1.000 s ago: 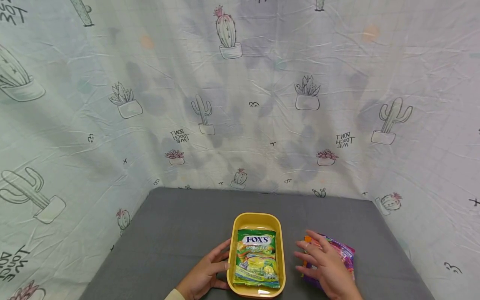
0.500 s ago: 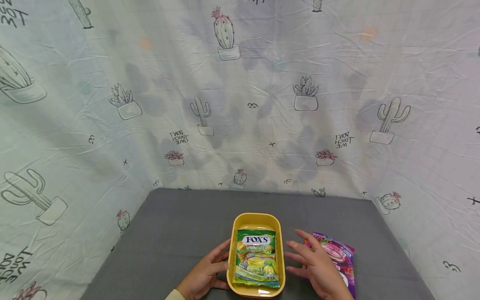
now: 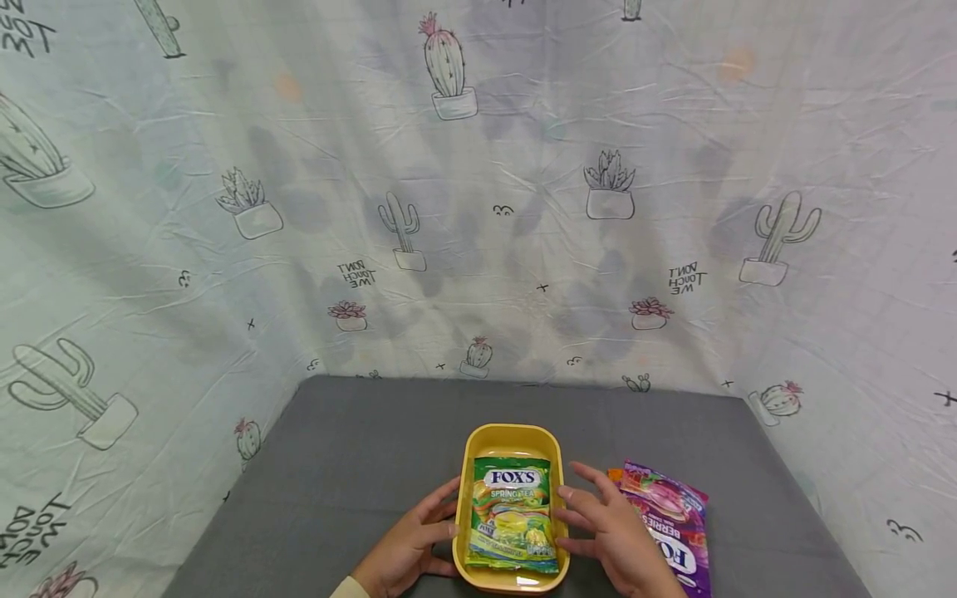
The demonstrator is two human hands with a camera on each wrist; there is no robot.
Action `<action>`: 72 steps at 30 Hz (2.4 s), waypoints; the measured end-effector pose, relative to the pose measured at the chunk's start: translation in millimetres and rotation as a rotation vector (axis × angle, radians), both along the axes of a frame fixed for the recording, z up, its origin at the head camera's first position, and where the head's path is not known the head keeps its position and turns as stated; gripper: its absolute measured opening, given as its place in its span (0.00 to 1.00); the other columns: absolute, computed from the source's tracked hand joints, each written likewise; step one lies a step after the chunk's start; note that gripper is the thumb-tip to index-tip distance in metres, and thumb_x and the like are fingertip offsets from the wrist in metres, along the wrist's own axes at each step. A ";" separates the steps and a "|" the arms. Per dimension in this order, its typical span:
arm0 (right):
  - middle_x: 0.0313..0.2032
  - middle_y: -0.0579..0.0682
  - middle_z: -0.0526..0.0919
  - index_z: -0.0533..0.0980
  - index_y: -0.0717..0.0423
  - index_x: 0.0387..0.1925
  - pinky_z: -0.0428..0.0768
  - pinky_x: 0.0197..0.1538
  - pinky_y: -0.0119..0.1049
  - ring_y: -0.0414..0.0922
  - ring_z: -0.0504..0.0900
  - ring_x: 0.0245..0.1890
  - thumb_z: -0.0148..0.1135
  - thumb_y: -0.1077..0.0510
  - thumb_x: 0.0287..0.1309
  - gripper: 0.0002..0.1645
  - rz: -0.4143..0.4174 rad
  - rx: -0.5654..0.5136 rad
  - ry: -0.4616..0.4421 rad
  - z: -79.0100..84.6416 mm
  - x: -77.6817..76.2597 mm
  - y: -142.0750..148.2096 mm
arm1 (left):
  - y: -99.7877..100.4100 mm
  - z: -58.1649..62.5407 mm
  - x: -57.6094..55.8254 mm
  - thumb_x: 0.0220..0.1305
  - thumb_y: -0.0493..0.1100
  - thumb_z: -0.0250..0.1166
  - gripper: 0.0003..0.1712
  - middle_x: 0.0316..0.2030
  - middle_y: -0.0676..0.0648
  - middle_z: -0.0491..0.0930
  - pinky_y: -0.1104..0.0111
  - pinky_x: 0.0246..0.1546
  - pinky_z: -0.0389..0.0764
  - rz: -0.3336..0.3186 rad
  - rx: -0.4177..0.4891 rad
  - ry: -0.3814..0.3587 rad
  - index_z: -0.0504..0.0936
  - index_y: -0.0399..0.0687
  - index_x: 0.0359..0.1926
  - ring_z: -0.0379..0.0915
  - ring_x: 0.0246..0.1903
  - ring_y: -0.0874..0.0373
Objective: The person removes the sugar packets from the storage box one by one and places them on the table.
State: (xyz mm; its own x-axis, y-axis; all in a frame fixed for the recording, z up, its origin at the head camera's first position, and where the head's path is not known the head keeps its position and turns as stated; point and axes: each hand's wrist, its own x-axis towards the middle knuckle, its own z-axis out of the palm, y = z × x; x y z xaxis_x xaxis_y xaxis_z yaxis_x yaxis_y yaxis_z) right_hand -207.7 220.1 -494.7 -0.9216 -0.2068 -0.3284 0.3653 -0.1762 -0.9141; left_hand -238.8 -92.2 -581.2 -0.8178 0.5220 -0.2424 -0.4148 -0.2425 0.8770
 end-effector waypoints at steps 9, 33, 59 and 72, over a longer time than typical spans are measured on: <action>0.63 0.68 0.63 0.43 0.57 0.73 0.74 0.49 0.59 0.65 0.68 0.59 0.58 0.44 0.64 0.49 0.012 -0.028 0.009 -1.2 0.2 -9.1 | -0.1 0.0 -0.2 0.66 0.40 0.59 0.38 0.67 0.39 0.59 0.42 0.35 0.78 0.002 0.001 0.002 0.56 0.57 0.74 0.72 0.52 0.40; 0.67 0.78 0.41 0.41 0.60 0.73 0.73 0.47 0.64 0.74 0.57 0.61 0.58 0.43 0.64 0.51 0.131 0.037 0.041 -0.5 -0.4 -40.5 | -0.2 1.8 1.0 0.67 0.39 0.58 0.38 0.68 0.38 0.58 0.41 0.36 0.77 -0.012 0.018 0.000 0.54 0.56 0.74 0.70 0.54 0.41; 0.67 0.77 0.37 0.39 0.64 0.70 0.76 0.43 0.61 0.70 0.62 0.59 0.62 0.41 0.60 0.56 0.042 0.129 0.002 -9.8 -8.7 -57.6 | -1.0 2.5 0.9 0.67 0.39 0.57 0.38 0.69 0.38 0.57 0.41 0.36 0.77 -0.029 0.019 0.020 0.53 0.56 0.75 0.70 0.54 0.41; 0.60 0.73 0.59 0.39 0.68 0.70 0.75 0.37 0.43 0.63 0.75 0.49 0.61 0.36 0.57 0.61 0.043 0.144 -0.056 -12.8 -17.6 -48.8 | -1.9 -0.1 0.1 0.66 0.40 0.58 0.38 0.68 0.38 0.59 0.42 0.36 0.77 -0.011 0.000 0.008 0.55 0.57 0.74 0.70 0.53 0.42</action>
State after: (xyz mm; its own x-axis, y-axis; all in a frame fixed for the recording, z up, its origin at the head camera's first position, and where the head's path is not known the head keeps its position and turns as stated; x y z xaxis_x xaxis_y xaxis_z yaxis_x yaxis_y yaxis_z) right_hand -225.3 171.2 -507.6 -0.8923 -0.1928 -0.4082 0.4207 -0.0275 -0.9068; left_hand -238.7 -94.1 -581.3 -0.8137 0.5312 -0.2358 -0.4106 -0.2381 0.8802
